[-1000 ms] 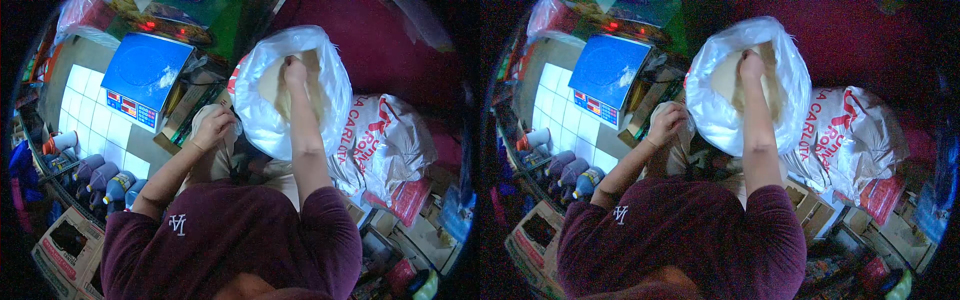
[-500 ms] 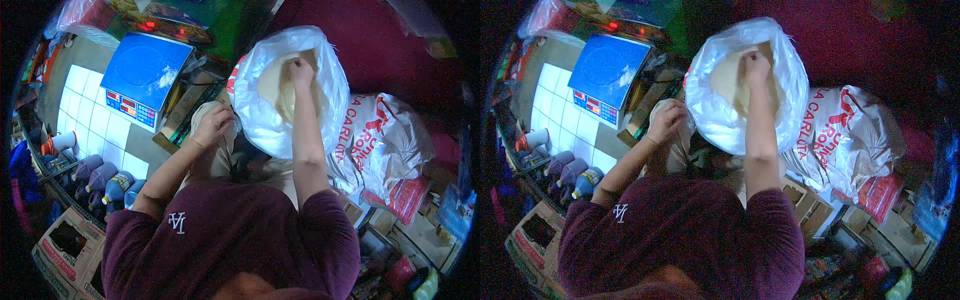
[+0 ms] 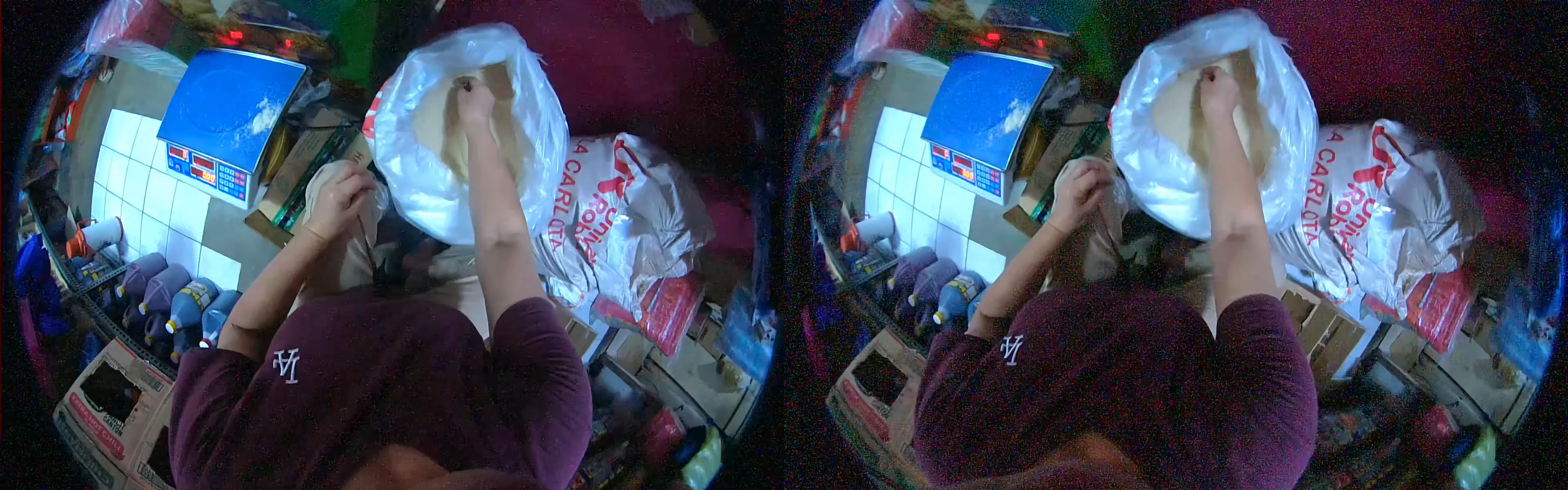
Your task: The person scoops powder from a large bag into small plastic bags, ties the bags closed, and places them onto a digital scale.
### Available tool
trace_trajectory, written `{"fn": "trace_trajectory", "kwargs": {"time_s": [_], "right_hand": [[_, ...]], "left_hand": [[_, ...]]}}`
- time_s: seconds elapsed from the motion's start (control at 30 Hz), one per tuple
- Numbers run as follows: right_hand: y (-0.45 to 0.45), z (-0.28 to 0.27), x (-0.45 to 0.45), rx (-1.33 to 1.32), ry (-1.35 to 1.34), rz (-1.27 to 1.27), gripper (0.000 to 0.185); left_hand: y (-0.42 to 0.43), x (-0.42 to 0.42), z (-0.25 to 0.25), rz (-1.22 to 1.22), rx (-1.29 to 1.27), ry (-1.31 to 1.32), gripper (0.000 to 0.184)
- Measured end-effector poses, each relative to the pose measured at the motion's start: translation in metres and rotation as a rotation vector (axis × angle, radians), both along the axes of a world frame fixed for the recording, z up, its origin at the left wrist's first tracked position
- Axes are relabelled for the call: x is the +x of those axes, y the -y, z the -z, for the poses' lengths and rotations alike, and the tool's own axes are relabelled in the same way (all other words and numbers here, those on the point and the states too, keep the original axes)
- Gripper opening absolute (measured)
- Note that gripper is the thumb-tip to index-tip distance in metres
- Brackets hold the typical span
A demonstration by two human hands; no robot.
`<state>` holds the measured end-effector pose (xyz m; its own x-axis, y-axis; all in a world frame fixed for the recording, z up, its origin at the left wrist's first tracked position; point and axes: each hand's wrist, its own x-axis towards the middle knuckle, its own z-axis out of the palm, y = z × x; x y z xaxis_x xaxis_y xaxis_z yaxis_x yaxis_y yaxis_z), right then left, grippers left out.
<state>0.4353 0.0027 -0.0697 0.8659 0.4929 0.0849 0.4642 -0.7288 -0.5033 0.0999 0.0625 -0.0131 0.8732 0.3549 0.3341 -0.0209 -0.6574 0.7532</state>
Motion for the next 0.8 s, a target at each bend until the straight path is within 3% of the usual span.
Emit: {"fn": "trace_trajectory", "kwargs": {"time_s": [0.5, 0.6, 0.67, 0.7, 0.8], "right_hand": [[-0.007, -0.001, 0.004, -0.058, -0.028, 0.038, 0.023], [0.021, -0.006, 0.003, 0.325, -0.074, -0.009, 0.02], [0.05, -0.02, -0.004, 0.561, -0.283, 0.035, 0.018], [0.062, -0.059, -0.028, 0.657, -0.451, 0.092, 0.015], [0.116, -0.1, -0.057, 0.715, -0.466, 0.206, 0.02]], "left_hand": [[-0.014, 0.014, 0.003, 0.019, -0.03, -0.01, 0.014], [-0.015, 0.016, 0.003, 0.02, -0.058, -0.012, 0.014], [-0.016, 0.017, 0.006, 0.02, -0.101, -0.005, 0.015], [-0.016, 0.017, 0.007, 0.034, -0.102, -0.006, 0.015], [-0.014, 0.017, 0.01, -0.02, -0.065, -0.063, 0.014]]}}
